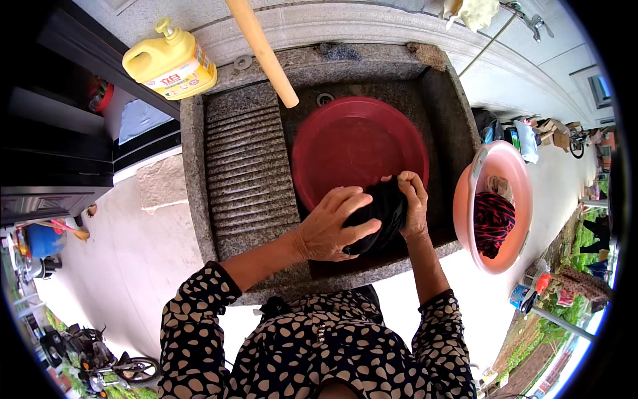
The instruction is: The person carries a pink basin of wet clothes from a washing area to an outdoor patio. They take out a black garment, a red patterned top, a beige towel, and a pink patterned undergarment one by one. For each item, they shake it out, place it on a hanger, and hang it on a clothesline.
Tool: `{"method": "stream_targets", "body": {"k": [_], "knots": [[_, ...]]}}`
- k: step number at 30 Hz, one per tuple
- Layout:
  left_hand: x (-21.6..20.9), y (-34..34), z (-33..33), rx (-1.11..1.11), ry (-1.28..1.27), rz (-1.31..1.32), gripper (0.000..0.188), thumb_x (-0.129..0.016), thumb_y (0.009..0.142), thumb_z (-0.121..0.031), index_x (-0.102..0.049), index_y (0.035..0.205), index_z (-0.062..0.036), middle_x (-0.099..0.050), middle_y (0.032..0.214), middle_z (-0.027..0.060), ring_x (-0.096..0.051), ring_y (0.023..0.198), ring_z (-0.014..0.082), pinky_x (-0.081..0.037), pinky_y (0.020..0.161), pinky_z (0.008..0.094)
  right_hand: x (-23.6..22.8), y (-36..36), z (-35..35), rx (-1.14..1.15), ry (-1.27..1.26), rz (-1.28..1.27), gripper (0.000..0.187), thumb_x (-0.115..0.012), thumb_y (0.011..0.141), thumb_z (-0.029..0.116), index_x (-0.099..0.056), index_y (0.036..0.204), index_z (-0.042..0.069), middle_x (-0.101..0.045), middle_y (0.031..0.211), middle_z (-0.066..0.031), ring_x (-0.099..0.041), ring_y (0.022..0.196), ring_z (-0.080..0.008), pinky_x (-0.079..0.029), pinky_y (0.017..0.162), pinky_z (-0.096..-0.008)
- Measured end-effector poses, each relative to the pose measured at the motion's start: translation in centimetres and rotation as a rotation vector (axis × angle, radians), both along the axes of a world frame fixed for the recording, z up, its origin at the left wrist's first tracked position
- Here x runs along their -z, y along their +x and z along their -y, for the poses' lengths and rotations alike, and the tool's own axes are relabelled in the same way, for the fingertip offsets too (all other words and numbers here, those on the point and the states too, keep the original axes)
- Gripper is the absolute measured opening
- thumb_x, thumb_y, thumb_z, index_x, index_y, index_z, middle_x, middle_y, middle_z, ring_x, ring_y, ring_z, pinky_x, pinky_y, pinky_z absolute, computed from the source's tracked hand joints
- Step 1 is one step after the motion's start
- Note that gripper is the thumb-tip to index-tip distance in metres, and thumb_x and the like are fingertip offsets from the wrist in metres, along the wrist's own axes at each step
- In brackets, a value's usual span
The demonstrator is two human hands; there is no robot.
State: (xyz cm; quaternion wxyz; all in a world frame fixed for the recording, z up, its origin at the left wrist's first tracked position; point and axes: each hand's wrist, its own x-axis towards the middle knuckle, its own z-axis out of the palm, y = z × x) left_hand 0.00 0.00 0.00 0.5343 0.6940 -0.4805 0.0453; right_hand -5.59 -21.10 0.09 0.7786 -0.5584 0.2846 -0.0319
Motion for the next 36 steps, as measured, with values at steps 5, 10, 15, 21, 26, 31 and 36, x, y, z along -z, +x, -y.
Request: {"method": "stream_targets", "body": {"k": [5,10,15,21,26,31,36], "knots": [[-0.6,1.5,-3.2,-0.131,-0.373,-0.973,0.051,-0.061,0.081,-0.032,-0.040,0.120,-0.0073,-0.048,0.109,0.0105,-0.054,0.094,0.0208,-0.050,0.076,0.0338,-4.1,-1.8,-6.7,0.113,0.053,0.503,0.039,-0.049,0.070,0.016,-0.046,0.107,0.005,-0.052,0.111,-0.0177,-0.050,0.106,-0.0249,-0.039,0.095,-0.0352],[-4.3,2.4,-3.7,0.086,-0.781,-1.796,0.056,-0.045,0.086,-0.054,-0.052,0.116,-0.0071,-0.059,0.105,0.0093,-0.060,0.090,0.0230,-0.051,0.079,0.0374,-5.0,-2.5,-9.5,0.024,0.281,0.587,0.054,-0.056,0.073,0.025,-0.039,0.121,0.009,-0.046,0.117,-0.0083,-0.043,0.111,-0.0203,-0.037,0.093,-0.0338],[-7.7,0.0,-5.0,0.096,-0.810,-1.627,0.062,-0.041,0.086,-0.058,-0.050,0.121,-0.0077,-0.059,0.110,0.0105,-0.059,0.094,0.0275,-0.049,0.085,0.0399,-5.2,-5.5,-11.2,-0.084,0.230,0.326,0.091,-0.069,0.065,0.046,-0.022,0.139,0.018,-0.034,0.130,-0.0098,-0.036,0.118,-0.0254,-0.036,0.093,-0.0391],[-9.1,-3.2,-5.4,0.339,-0.860,-1.590,0.056,-0.041,0.088,-0.053,-0.049,0.122,-0.0085,-0.057,0.115,0.0102,-0.059,0.097,0.0258,-0.049,0.085,0.0394,-7.2,-9.3,-13.1,-0.353,0.036,0.399,0.103,-0.075,0.067,0.031,-0.008,0.143,0.015,-0.030,0.136,-0.0170,-0.033,0.125,-0.0282,-0.025,0.104,-0.0403],[-12.0,-4.9,-3.3,0.381,-0.749,-1.402,0.040,-0.042,0.092,-0.032,-0.050,0.122,-0.0073,-0.057,0.117,0.0079,-0.056,0.104,0.0218,-0.043,0.093,0.0363,-10.1,-13.1,-12.3,-0.226,-0.086,0.523,0.075,-0.065,0.077,0.000,-0.023,0.138,0.006,-0.047,0.123,-0.0094,-0.041,0.116,-0.0137,-0.029,0.101,-0.0269],[-17.1,-7.4,0.8,0.576,-0.669,-1.829,0.040,-0.054,0.086,-0.025,-0.050,0.110,0.0063,-0.058,0.104,0.0183,-0.056,0.098,0.0225,-0.043,0.091,0.0348,-12.0,-17.5,-8.8,-0.166,-0.277,0.699,0.074,-0.067,0.078,0.008,-0.024,0.138,0.006,-0.044,0.126,-0.0113,-0.041,0.115,-0.0169,-0.035,0.095,-0.0268],[-22.4,-10.9,7.9,0.290,-0.501,-1.586,0.026,-0.055,0.084,-0.019,-0.057,0.100,0.0017,-0.063,0.092,0.0141,-0.062,0.086,0.0230,-0.049,0.083,0.0362,-11.8,-25.0,-2.0,0.200,-0.610,0.528,0.024,-0.063,0.080,0.015,-0.058,0.100,0.002,-0.054,0.102,-0.0091,-0.057,0.086,-0.0163,-0.046,0.068,-0.0255]]}}
